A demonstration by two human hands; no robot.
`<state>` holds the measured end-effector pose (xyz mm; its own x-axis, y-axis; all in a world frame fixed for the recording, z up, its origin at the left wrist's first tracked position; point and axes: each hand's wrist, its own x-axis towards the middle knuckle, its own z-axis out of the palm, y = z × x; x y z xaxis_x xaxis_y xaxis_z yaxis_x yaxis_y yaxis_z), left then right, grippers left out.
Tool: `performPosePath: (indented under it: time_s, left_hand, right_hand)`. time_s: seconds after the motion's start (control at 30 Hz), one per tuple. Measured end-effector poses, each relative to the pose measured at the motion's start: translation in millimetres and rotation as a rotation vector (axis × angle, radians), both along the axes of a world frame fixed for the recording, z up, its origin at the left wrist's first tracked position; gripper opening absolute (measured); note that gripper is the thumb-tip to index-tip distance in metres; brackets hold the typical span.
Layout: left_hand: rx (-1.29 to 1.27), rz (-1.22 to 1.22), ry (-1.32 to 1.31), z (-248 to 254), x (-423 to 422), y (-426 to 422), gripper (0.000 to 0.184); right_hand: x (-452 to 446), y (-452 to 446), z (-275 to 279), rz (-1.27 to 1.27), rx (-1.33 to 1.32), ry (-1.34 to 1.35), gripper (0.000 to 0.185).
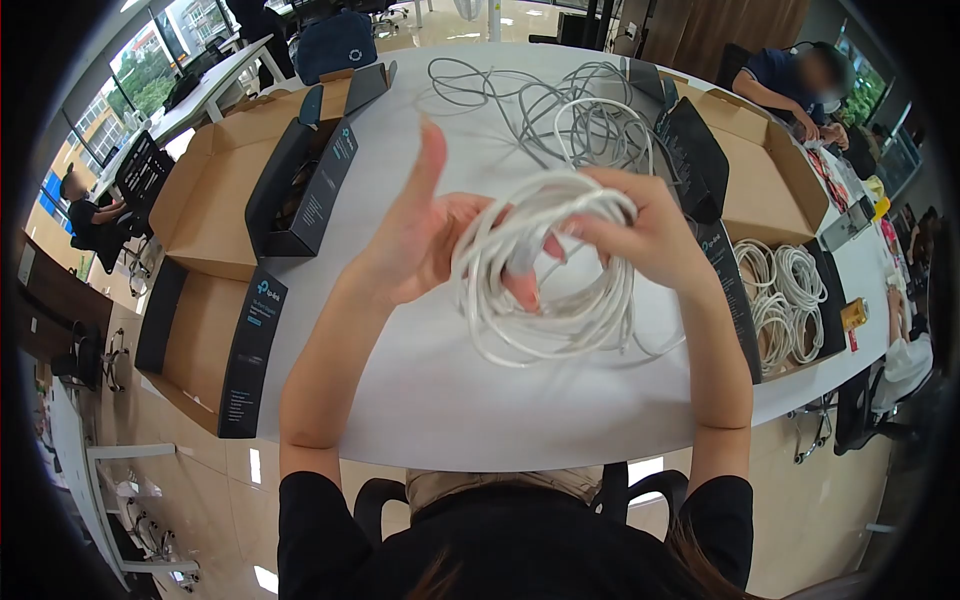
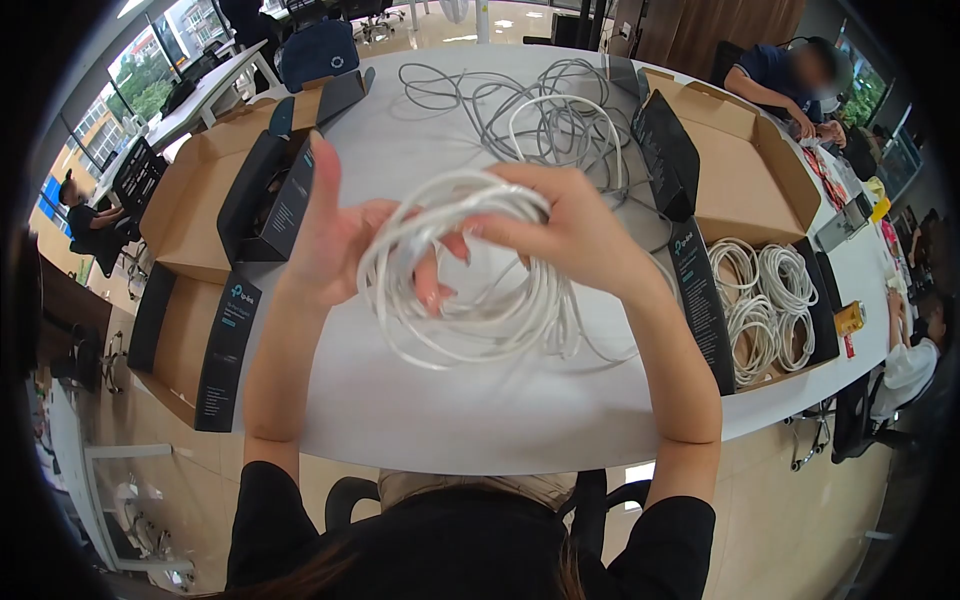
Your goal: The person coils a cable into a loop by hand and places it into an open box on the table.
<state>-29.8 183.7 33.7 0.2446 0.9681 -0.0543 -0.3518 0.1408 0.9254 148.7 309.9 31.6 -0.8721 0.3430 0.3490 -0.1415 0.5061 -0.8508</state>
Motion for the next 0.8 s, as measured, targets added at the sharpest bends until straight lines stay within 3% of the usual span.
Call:
performPosePath:
  time_s: [0.03, 0.07, 0.1, 0.13, 0.23, 0.4, 0.5, 0.63, 0.8]
  left_hand:
    - [0.020, -0.010, 0.147, -3, 0, 2, 0.070]
    - [0.040, -0.020, 0.295, -10, 1, 5, 0.063]
    - [0.060, -0.031, 0.442, -16, 2, 7, 0.056]
    - [0.245, -0.038, 0.455, -21, 7, 6, 0.038]
    - [0.081, 0.032, 0.323, -15, 14, 3, 0.027]
    - [0.151, 0.023, 0.380, 4, 11, -9, 0.027]
    - [0.187, 0.058, 0.374, 11, -3, -16, 0.027]
    - [0.320, 0.243, 0.312, 14, -28, -23, 0.031]
    - [0.311, 0.352, 0.187, 22, -65, -32, 0.038]
  right_hand:
    - [1, -2, 2, 0.023, 0.070, -0.039, 0.020]
    - [-4, -1, -6, 0.030, 0.228, 0.107, 0.022]
    - [-2, 0, -5, 0.034, 0.249, 0.036, 0.027]
    - [1, 0, -1, 0.037, 0.269, -0.036, 0.031]
    - [7, 1, 8, 0.085, 0.210, -0.106, 0.039]
    - [10, 26, 6, 0.200, -0.129, 0.107, 0.029]
    - [13, 33, 6, -0.081, -0.158, 0.216, 0.025]
    - [25, 56, 10, -0.304, 0.063, 0.344, 0.026]
    - [43, 82, 17, -0.446, 0.002, 0.627, 0.027]
